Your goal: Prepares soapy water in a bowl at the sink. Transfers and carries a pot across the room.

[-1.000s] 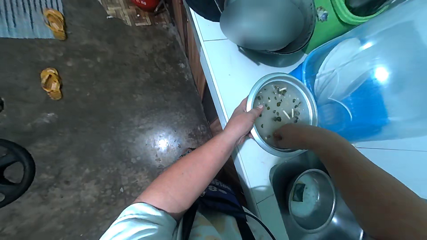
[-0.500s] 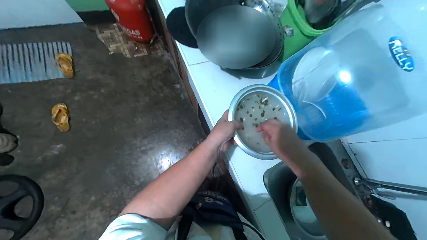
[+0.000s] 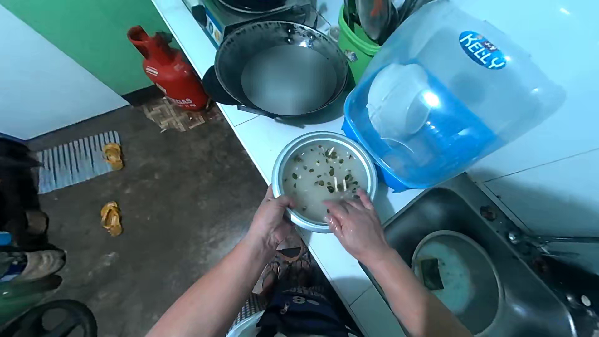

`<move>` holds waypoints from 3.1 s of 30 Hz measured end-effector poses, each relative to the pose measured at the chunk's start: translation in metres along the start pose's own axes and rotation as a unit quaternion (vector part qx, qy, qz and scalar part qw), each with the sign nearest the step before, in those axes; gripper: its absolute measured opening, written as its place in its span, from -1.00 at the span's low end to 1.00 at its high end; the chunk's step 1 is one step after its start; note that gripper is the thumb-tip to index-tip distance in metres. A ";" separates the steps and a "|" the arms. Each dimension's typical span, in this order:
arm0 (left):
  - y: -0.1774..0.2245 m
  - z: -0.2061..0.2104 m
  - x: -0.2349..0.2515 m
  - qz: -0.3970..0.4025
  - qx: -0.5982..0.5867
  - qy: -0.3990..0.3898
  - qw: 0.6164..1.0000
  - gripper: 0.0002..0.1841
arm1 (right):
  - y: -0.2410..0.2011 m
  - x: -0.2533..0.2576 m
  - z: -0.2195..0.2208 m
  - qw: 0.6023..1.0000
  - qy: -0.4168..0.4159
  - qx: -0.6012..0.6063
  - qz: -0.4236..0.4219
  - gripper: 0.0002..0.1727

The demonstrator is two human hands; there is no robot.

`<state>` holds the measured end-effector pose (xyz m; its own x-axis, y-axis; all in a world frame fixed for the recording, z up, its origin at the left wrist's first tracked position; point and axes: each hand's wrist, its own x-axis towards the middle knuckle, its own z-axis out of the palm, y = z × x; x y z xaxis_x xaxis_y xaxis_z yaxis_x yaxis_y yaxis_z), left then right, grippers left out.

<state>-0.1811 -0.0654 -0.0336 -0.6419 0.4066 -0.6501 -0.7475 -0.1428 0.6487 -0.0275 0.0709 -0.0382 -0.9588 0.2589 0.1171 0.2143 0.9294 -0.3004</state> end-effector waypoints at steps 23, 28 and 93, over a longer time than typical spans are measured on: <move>0.038 -0.190 -0.133 0.142 -0.185 0.190 0.954 -0.07 | -0.117 0.015 0.015 0.951 0.065 0.282 -0.107 -0.51; 0.053 -0.261 -0.175 0.163 -0.249 0.203 0.933 -0.05 | -0.198 0.052 0.035 0.786 -0.130 0.599 0.075 -0.13; 0.066 -1.363 -0.842 0.274 -0.527 0.677 0.435 -0.22 | -1.631 -0.300 0.461 0.460 -0.743 0.403 -0.272 -0.42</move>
<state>0.0775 -1.6468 0.0176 0.2465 -0.7516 -0.6118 0.3754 -0.5080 0.7753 -0.1755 -1.6442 -0.0194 -0.0274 -0.9763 -0.2148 0.3032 0.1967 -0.9324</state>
